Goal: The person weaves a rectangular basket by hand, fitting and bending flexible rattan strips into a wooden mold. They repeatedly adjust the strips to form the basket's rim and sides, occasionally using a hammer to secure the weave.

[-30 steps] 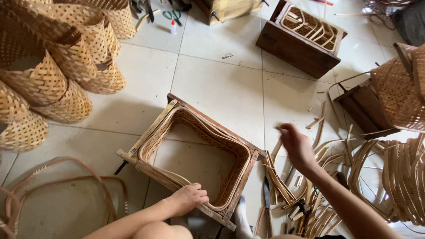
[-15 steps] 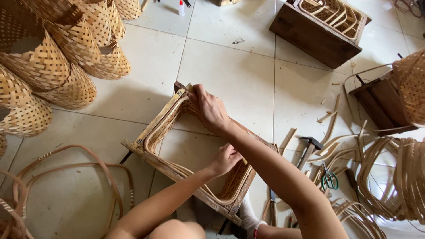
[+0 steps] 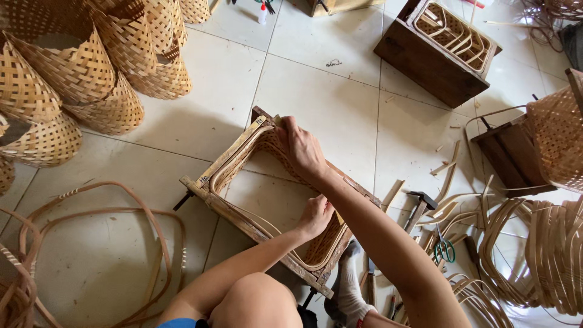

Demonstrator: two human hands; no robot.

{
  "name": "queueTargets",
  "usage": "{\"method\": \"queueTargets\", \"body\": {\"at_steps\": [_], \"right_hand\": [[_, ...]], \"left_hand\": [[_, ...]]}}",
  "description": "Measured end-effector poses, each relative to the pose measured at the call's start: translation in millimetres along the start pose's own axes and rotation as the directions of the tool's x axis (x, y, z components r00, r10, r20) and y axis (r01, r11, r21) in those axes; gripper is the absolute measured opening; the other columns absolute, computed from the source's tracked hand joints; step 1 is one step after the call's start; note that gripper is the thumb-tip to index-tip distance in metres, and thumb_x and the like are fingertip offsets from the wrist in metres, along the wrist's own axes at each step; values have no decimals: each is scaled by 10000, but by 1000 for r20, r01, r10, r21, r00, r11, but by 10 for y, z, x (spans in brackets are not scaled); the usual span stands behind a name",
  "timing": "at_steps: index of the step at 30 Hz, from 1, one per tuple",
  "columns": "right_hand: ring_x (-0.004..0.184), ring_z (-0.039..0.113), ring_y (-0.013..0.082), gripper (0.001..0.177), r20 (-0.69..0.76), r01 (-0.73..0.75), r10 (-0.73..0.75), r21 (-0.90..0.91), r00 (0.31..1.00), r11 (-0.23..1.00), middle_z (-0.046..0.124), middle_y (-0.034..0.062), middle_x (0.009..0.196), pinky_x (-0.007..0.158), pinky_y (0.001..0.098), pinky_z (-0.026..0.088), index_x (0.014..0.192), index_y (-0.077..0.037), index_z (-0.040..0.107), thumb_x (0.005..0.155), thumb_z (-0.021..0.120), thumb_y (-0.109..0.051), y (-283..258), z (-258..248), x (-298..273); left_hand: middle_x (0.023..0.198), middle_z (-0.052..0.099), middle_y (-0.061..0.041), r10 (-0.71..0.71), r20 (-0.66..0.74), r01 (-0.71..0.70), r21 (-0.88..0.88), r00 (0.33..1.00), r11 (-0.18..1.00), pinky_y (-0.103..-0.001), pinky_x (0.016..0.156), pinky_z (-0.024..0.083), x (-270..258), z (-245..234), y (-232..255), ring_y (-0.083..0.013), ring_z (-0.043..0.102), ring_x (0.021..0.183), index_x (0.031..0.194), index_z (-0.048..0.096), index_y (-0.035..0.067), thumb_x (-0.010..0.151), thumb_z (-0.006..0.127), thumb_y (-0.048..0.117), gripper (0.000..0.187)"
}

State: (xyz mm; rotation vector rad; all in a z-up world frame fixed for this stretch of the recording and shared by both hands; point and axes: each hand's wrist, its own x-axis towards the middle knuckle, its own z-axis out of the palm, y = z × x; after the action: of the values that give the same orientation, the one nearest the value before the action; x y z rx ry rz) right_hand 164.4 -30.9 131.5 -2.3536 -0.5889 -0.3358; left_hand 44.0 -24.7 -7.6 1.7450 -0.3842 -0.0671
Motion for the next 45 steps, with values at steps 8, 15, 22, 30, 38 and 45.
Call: {"method": "queueTargets", "body": {"at_steps": [8,15,22,30,38,45], "right_hand": [[505,612,369,203,68,-32,32,-1,997,1000,639,201,659,451,498,463,1114,-49,458,1105,451,-251,-14,86,27],[460,592,368,254,113,-45,50,-46,992,998,634,206,646,406,502,442,1076,-31,450,1110,466,-282,107,251,125],[456,644,291,460,266,17,39,-204,963,979,671,184,627,347,417,496,1162,80,464,1016,549,-348,514,606,187],[694,743,262,316,527,87,258,-542,810,836,733,187,885,536,398,592,1248,81,521,1043,497,-159,990,1470,258],[1001,749,307,284,618,-11,426,-559,661,829,727,198,1128,773,408,620,1222,20,520,997,583,-142,1073,1738,240],[900,766,291,261,668,39,351,-494,656,868,741,192,1065,706,423,641,1235,26,522,1015,547,-111,1035,1704,199]], "left_hand": [[739,676,-197,-94,17,94,-14,995,995,-434,543,569,-3,-59,113,-340,706,629,997,571,-7,1055,492,179,210],[764,699,-213,-31,-59,32,17,998,999,-454,586,564,21,-40,53,-371,712,680,960,586,-7,1045,511,147,191],[735,684,-189,-274,-12,274,-24,962,962,-444,618,560,39,40,-131,-358,711,674,995,569,-6,1026,493,178,202],[792,697,-186,-418,-22,417,-48,908,908,-444,614,548,25,211,-629,-280,696,727,883,624,-15,982,492,272,331],[876,680,-105,-557,33,548,-235,830,803,-374,655,547,16,71,-457,-198,654,816,972,630,8,1011,441,400,437],[787,652,-136,-629,103,636,-61,771,769,-344,518,536,32,194,-708,-185,629,668,950,627,-29,1038,417,363,453]]}}
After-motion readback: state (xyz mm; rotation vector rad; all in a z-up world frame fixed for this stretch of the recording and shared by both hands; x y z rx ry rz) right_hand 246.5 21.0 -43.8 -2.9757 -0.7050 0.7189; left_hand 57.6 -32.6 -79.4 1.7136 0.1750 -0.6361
